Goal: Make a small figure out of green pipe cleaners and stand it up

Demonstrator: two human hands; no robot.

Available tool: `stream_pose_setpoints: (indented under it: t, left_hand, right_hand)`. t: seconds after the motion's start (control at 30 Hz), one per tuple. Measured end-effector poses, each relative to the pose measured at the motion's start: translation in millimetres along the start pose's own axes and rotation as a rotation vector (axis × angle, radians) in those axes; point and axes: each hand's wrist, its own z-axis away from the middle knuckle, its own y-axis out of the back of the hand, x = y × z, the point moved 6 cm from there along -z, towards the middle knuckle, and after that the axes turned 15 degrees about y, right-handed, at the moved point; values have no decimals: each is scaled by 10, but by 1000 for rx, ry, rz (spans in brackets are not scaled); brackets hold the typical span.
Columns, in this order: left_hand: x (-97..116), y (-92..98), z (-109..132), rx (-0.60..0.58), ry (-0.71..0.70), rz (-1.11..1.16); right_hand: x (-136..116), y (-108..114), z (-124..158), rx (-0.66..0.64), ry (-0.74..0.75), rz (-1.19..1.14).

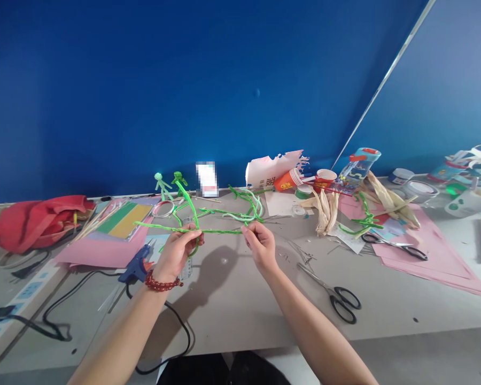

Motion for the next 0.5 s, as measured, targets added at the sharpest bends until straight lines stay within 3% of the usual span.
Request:
stream_pose_setpoints:
  t: [0.27, 0.5]
  left_hand:
    - [-96, -50, -26, -65, 21, 8]
    - [-182, -376, 78, -240, 12, -59]
  right_hand:
    - [22, -85, -16, 17, -95, -312]
    - [64, -454, 211, -318, -240, -275]
